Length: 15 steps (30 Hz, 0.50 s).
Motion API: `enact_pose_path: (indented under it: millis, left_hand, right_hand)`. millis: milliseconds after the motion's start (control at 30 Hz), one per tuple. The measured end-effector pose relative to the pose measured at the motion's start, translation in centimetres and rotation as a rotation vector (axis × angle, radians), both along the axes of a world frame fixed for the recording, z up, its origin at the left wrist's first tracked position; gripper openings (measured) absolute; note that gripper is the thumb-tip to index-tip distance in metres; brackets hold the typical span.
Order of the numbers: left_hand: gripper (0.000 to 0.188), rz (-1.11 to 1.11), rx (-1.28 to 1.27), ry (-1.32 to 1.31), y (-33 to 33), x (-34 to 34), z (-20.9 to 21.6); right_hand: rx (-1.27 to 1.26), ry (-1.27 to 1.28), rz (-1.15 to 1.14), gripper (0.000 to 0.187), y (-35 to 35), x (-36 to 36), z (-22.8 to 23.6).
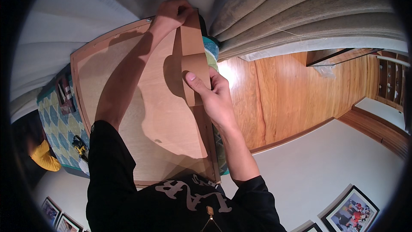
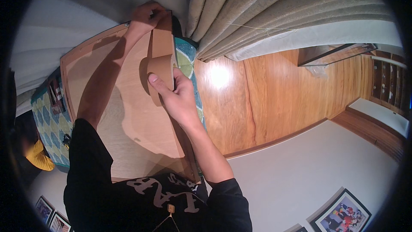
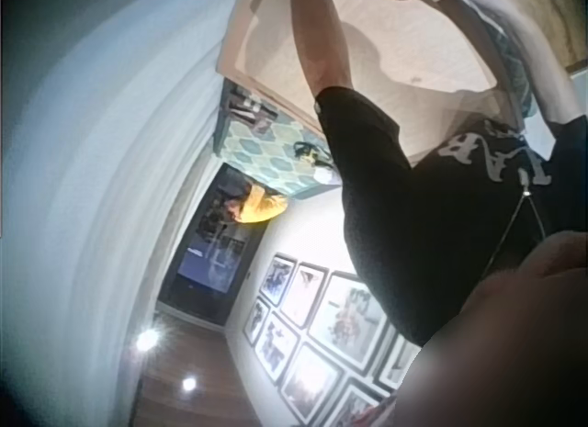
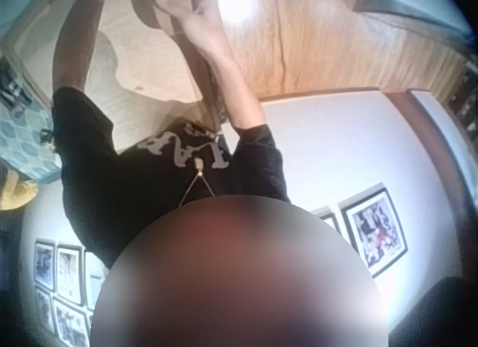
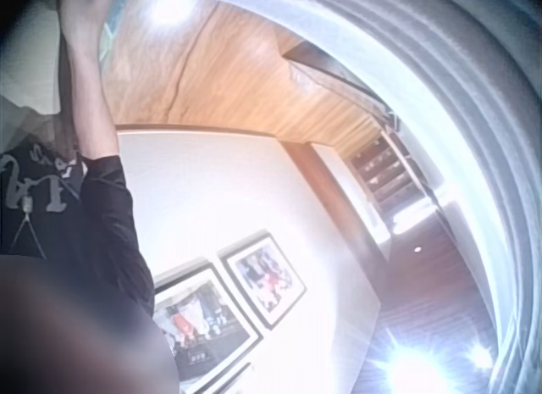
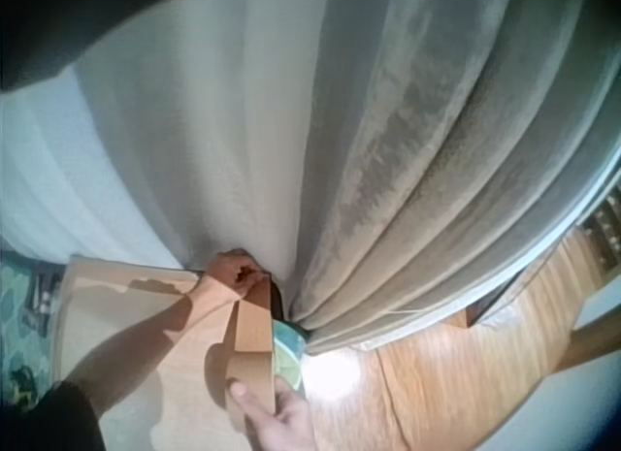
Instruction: The person walks to a table, retrieves a cardboard backing and a wooden frame, then assembles them by inserting the backing into the frame and securing it with tape. The person also handles a framed photograph and uses packing tape to fasten the backing.
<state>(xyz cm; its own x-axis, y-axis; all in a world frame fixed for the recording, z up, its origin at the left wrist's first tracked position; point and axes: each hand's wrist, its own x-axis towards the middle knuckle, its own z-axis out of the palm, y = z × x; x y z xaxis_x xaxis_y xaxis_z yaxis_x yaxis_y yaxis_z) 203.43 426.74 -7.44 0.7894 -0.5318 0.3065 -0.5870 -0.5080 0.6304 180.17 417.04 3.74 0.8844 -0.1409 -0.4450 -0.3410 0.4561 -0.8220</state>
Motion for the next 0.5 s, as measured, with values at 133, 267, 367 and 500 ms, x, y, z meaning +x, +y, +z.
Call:
enact_pose_path:
  millis: [133, 267, 367, 500]
  left_hand:
    - [0.011, 0.006, -0.037, -0.008, -0.1, -0.3, 0.3]
    - [0.011, 0.003, -0.06, 0.019, 0.0, -0.2, -0.1]
    - [0.013, -0.017, -0.078, 0.037, 0.1, 0.3, -0.4]
    - [0.017, -0.037, -0.037, 0.088, 0.3, 1.2, -0.8]
  right_hand:
    - [-0.006, 0.02, 0.013, 0.031, -0.1, 0.0, 0.1]
    - [0.022, 0.043, 0.021, 0.031, -0.2, -0.1, 0.1]
    - [0.01, 0.019, 0.005, 0.031, 0.1, -0.2, -0.1]
    - [-0.013, 0.01, 0.015, 0.031, 0.2, -0.1, -0.4]
